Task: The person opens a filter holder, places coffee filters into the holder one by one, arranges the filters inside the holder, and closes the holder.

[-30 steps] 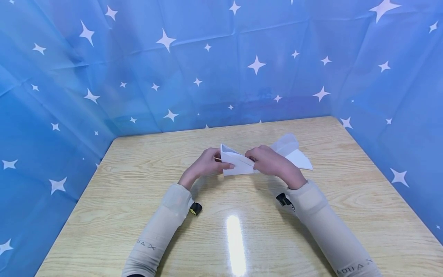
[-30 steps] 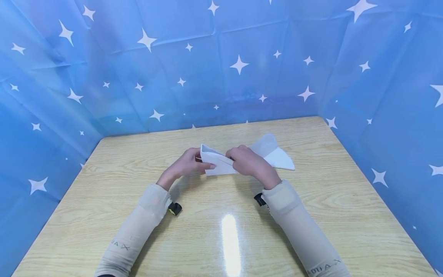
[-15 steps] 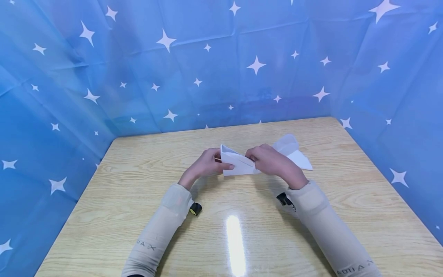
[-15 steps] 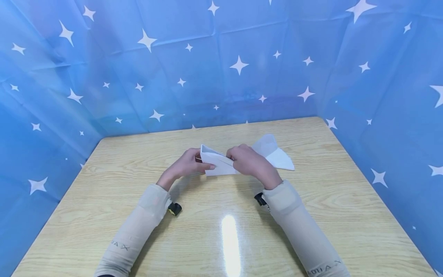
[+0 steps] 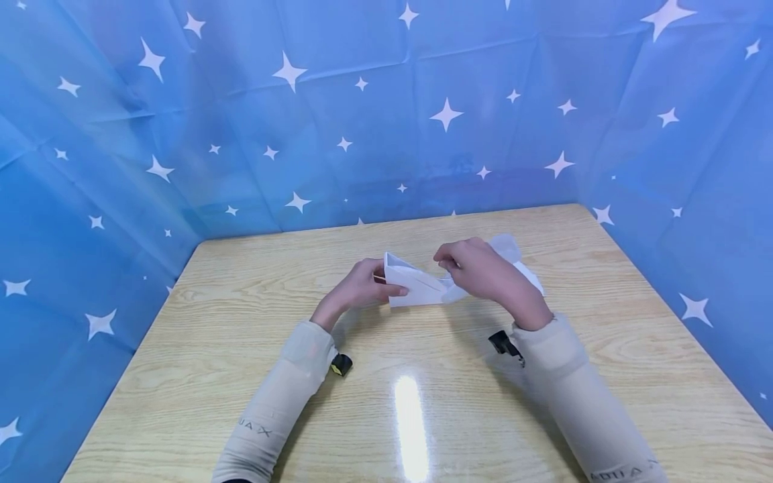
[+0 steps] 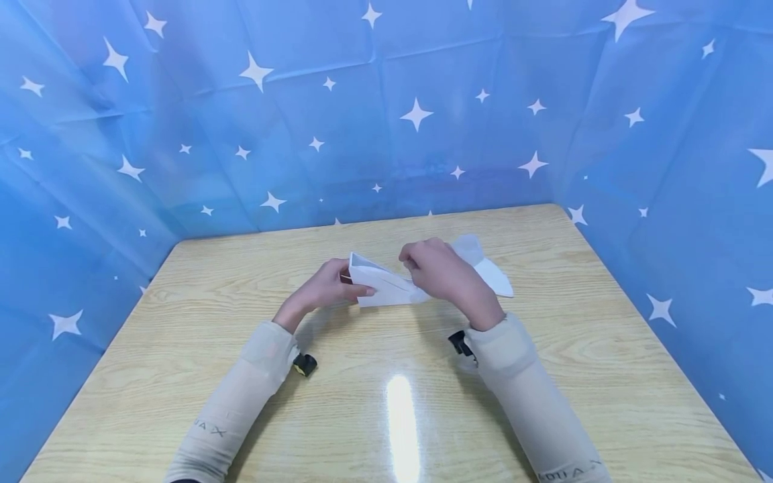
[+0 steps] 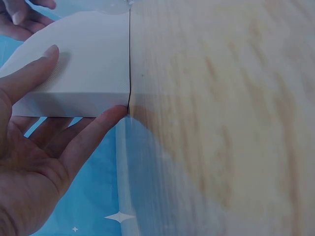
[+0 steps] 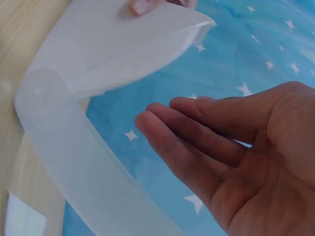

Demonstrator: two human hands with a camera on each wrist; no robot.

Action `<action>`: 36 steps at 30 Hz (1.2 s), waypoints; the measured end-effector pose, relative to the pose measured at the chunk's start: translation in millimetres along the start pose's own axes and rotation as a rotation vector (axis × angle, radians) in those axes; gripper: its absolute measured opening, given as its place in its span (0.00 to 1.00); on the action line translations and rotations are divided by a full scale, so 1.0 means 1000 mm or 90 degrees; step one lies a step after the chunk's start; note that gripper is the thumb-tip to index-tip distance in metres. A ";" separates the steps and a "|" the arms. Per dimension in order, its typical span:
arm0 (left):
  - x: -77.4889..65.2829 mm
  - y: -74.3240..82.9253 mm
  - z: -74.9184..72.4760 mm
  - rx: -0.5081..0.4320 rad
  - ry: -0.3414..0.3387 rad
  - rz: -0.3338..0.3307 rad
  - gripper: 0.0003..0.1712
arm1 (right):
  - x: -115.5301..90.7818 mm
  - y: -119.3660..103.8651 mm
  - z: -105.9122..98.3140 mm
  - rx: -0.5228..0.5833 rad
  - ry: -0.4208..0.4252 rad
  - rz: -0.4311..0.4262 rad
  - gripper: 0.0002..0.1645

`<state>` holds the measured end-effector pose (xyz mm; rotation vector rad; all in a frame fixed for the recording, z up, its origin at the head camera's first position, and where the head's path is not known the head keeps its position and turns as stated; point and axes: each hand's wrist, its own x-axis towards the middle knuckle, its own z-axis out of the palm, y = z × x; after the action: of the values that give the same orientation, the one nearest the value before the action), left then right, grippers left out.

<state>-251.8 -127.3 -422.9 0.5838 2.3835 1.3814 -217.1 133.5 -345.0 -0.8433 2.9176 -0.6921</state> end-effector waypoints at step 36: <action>-0.001 0.000 -0.001 -0.008 -0.009 0.008 0.21 | -0.026 0.033 -0.045 0.086 0.229 0.047 0.15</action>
<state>-251.1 -128.8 -421.7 0.6051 2.3620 1.3920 -218.0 189.8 -320.3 -0.6534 3.1394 -1.1260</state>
